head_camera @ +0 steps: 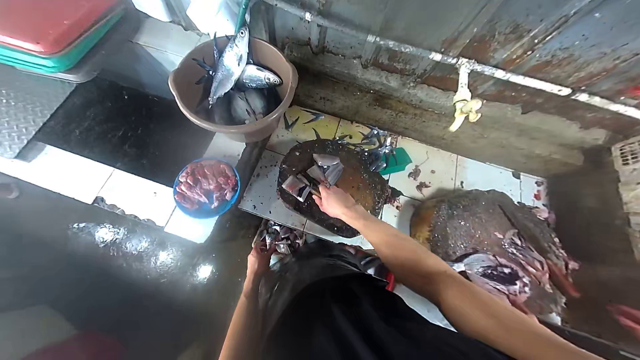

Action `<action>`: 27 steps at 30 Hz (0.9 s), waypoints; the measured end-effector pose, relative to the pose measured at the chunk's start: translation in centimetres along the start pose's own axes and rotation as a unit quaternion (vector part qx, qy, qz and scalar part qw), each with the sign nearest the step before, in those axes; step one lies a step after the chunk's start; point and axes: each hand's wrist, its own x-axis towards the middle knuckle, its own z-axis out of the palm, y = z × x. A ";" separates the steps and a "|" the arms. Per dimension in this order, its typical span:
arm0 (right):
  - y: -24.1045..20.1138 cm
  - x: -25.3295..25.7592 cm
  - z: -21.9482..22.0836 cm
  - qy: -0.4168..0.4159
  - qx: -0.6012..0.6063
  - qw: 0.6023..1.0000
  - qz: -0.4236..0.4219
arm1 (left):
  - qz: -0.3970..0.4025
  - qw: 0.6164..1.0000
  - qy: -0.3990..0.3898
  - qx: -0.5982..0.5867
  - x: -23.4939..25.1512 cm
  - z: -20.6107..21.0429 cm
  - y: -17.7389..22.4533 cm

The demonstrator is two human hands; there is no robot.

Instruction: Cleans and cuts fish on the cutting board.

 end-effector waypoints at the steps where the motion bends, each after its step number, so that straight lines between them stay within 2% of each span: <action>1: -0.2 -0.5 0.2 -0.011 -0.016 1.000 -0.015 | -0.004 1.000 0.006 -0.005 0.0 -0.2 -0.2; 6: -0.5 -4.8 3.1 -0.068 -0.003 0.996 -0.063 | -0.024 0.995 0.003 -0.097 0.3 -0.3 -1.8; 8: -0.2 -6.1 4.3 -0.074 0.032 0.995 -0.063 | -0.026 0.995 0.009 -0.092 0.6 -0.2 -2.5; 11: 1.6 -7.3 6.2 0.010 0.118 0.992 -0.042 | 0.001 0.999 0.049 -0.024 -0.4 -0.4 -2.6; 14: 4.1 -8.5 6.4 0.169 0.195 0.966 -0.013 | 0.076 0.984 0.161 -0.020 -1.7 -0.1 -1.3; 17: 7.5 -9.1 6.1 0.324 0.235 0.917 0.008 | 0.206 0.943 0.261 -0.019 -2.5 0.1 3.2; 19: 10.0 -9.1 6.4 0.360 0.241 0.900 0.049 | 0.298 0.923 0.244 0.005 -2.1 0.0 7.8; 21: 12.3 -8.8 7.5 0.313 0.225 0.914 0.128 | 0.379 0.902 0.178 0.106 -1.5 0.3 13.3; 23: 13.9 -8.0 7.7 0.177 0.209 0.936 0.219 | 0.442 0.841 0.107 0.294 -0.2 1.8 19.9; 24: 14.5 -7.5 7.9 0.143 0.211 0.938 0.237 | 0.460 0.806 0.062 0.367 0.8 2.8 22.9; 26: 14.4 -7.2 8.3 0.136 0.222 0.936 0.236 | 0.447 0.768 -0.034 0.458 3.2 4.0 27.7; 27: 14.3 -7.3 8.2 0.139 0.226 0.935 0.234 | 0.437 0.759 -0.056 0.480 4.2 4.1 29.5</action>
